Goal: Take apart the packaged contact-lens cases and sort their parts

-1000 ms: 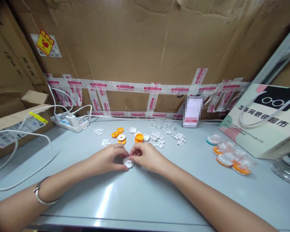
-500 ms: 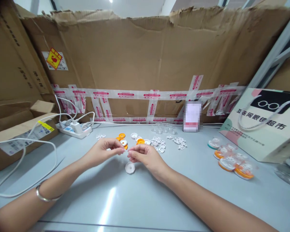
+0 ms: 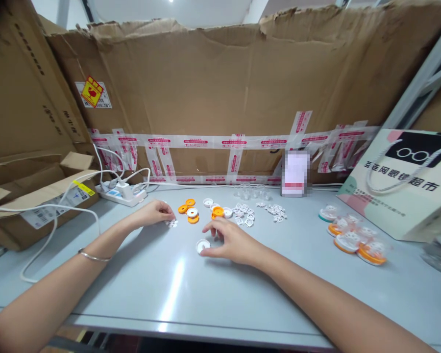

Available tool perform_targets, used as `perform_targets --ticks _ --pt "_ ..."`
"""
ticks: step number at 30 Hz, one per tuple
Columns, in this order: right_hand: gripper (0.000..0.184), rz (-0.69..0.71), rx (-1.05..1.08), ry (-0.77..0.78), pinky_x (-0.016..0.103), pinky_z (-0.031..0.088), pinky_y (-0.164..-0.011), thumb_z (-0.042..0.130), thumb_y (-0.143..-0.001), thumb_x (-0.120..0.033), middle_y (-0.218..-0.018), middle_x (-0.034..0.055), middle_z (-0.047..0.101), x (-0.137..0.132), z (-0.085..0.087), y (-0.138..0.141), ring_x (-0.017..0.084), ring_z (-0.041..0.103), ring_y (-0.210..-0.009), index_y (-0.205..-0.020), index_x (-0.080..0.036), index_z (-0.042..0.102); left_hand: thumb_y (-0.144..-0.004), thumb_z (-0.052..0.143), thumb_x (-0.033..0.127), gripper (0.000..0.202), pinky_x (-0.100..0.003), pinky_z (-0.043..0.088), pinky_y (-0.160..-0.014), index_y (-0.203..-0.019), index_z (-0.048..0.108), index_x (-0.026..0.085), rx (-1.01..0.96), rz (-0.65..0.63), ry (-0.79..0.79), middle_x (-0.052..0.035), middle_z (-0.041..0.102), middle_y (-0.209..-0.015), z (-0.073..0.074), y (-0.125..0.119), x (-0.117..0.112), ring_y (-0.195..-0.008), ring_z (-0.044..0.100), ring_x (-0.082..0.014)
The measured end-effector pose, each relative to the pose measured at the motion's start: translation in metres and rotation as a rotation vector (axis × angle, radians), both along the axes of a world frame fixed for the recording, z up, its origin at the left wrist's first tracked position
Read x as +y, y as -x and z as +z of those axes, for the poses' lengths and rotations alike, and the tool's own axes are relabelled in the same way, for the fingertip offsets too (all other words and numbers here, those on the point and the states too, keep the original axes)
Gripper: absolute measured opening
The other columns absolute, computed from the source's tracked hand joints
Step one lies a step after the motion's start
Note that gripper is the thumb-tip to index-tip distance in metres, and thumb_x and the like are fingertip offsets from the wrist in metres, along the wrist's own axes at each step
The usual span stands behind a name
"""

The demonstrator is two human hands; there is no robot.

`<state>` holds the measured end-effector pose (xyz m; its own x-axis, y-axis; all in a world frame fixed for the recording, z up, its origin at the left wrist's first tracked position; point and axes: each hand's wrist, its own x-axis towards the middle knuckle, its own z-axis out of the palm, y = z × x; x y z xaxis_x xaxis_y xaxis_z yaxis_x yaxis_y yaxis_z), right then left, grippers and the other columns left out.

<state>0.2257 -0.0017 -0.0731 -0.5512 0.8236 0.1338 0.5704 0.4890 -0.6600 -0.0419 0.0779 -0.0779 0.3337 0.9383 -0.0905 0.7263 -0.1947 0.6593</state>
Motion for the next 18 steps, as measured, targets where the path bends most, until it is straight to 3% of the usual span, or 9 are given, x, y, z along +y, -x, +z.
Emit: perform_targets --ticks 3,5,10,15,18 --pt "0.042 0.031 -0.069 -0.052 0.029 0.041 -0.072 0.069 -0.064 -0.041 -0.087 0.0035 0.051 -0.006 0.000 0.003 0.017 0.049 -0.080 -0.099 -0.020 0.059 -0.070 0.057 0.038 0.028 -0.023 0.040 -0.059 -0.078 0.067 0.013 0.020 0.012 -0.137 -0.0044 0.065 -0.070 0.004 -0.009 -0.009 -0.064 0.056 -0.0152" --pt "0.036 0.027 -0.083 -0.051 0.029 0.041 -0.072 0.068 -0.066 -0.039 -0.086 0.0038 0.051 -0.007 -0.002 0.004 0.017 0.050 -0.081 -0.095 -0.020 0.061 -0.075 0.054 0.036 0.025 -0.024 0.040 -0.063 -0.082 0.066 0.015 0.015 -0.056 -0.306 -0.0047 0.065 -0.078 0.011 -0.019 -0.022 -0.069 0.056 -0.0151" --pt "0.028 0.041 -0.064 -0.057 0.028 0.040 -0.072 0.065 -0.069 -0.038 -0.083 0.0032 0.056 -0.002 -0.008 0.003 0.017 0.050 -0.081 -0.090 -0.020 0.064 -0.081 0.055 0.031 0.017 -0.023 0.040 -0.072 -0.085 0.064 0.017 0.006 -0.513 -0.434 -0.0029 0.062 -0.083 0.022 -0.050 -0.060 -0.078 0.056 -0.0130" --pt "0.027 0.050 -0.066 -0.088 0.028 0.039 -0.070 0.065 -0.069 -0.040 -0.080 0.0026 0.057 -0.001 -0.009 0.004 0.017 0.050 -0.079 -0.085 -0.019 0.064 -0.083 0.054 0.028 0.013 -0.024 0.036 -0.071 -0.085 0.064 0.019 0.189 -0.615 -0.601 -0.0014 0.062 -0.081 0.010 -0.066 -0.069 -0.078 0.056 -0.0129" --pt "0.026 0.061 -0.063 -0.110 0.027 0.038 -0.070 0.065 -0.069 -0.040 -0.077 0.0019 0.057 -0.001 -0.008 0.005 0.016 0.049 -0.079 -0.085 -0.019 0.065 -0.086 0.050 0.025 0.016 -0.027 0.033 -0.069 -0.080 0.063 0.019 0.324 -0.648 -0.789 -0.0011 0.061 -0.078 0.002 -0.067 -0.066 -0.076 0.054 -0.0136"
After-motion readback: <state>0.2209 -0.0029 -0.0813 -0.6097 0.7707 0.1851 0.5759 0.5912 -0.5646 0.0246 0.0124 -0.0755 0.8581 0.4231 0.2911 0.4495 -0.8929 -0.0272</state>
